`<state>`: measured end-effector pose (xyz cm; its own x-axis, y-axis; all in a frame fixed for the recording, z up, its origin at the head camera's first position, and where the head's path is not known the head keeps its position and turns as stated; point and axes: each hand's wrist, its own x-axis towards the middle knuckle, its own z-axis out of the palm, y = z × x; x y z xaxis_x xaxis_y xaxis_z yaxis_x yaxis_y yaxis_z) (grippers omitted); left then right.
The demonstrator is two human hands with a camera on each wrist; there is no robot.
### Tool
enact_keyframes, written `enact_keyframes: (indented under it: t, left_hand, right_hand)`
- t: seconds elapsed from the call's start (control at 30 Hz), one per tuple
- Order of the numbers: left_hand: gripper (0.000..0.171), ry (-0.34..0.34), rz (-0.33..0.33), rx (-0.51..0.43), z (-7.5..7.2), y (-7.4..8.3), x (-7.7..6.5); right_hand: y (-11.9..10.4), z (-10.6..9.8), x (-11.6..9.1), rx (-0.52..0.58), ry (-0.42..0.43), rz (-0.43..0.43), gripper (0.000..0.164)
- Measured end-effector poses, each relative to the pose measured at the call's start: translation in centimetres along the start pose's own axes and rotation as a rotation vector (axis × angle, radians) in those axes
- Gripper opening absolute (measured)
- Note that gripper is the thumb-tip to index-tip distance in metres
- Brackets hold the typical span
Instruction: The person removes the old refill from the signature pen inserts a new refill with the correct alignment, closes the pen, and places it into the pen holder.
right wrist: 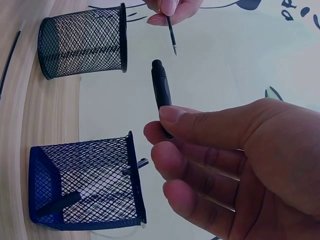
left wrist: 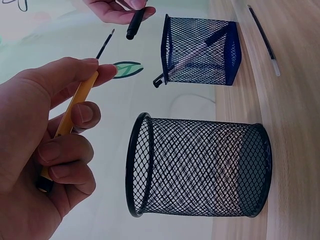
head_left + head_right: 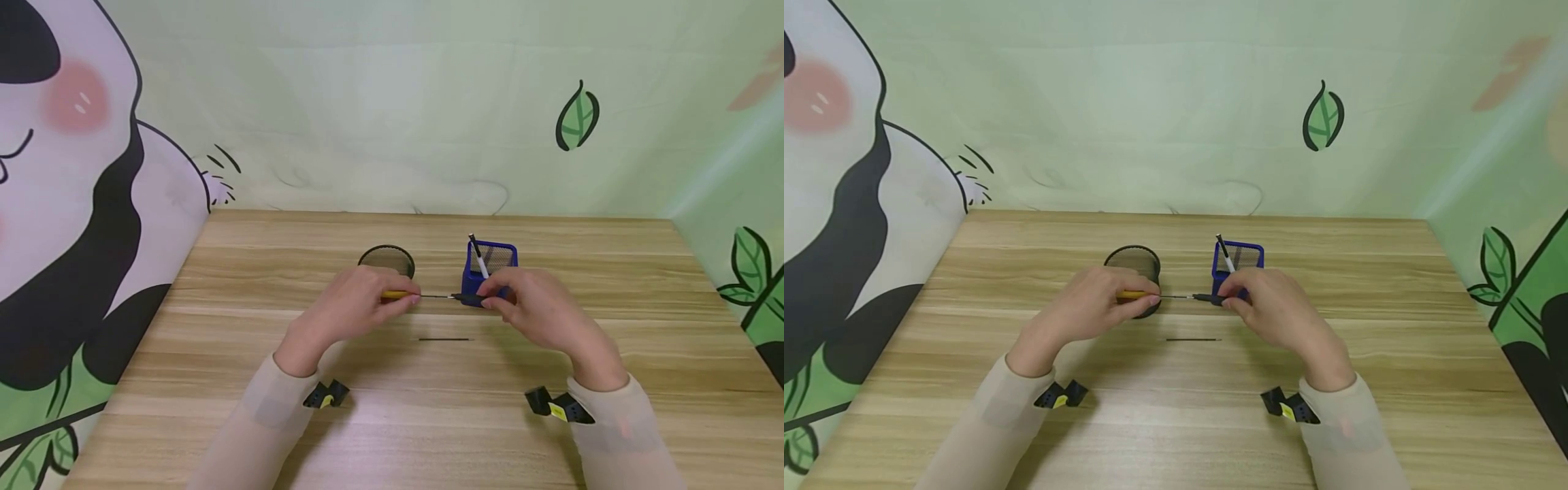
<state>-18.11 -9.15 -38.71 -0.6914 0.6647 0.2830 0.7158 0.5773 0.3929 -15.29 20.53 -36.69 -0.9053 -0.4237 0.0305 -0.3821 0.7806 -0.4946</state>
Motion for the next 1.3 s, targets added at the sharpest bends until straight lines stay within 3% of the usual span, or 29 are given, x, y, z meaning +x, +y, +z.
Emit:
enact_keyframes:
  t: [0.83, 1.3]
  left_hand:
    - [0.018, -0.003, 0.001, 0.002, -0.02, 0.0, -0.05]
    - [0.017, -0.005, 0.0, 0.003, -0.02, 0.01, -0.01]
  right_hand:
    - [-0.15, -0.58, -0.48, 0.025, 0.02, -0.026, 0.01]
    - [-0.35, -0.19, -0.17, 0.01, 0.058, -0.085, 0.009]
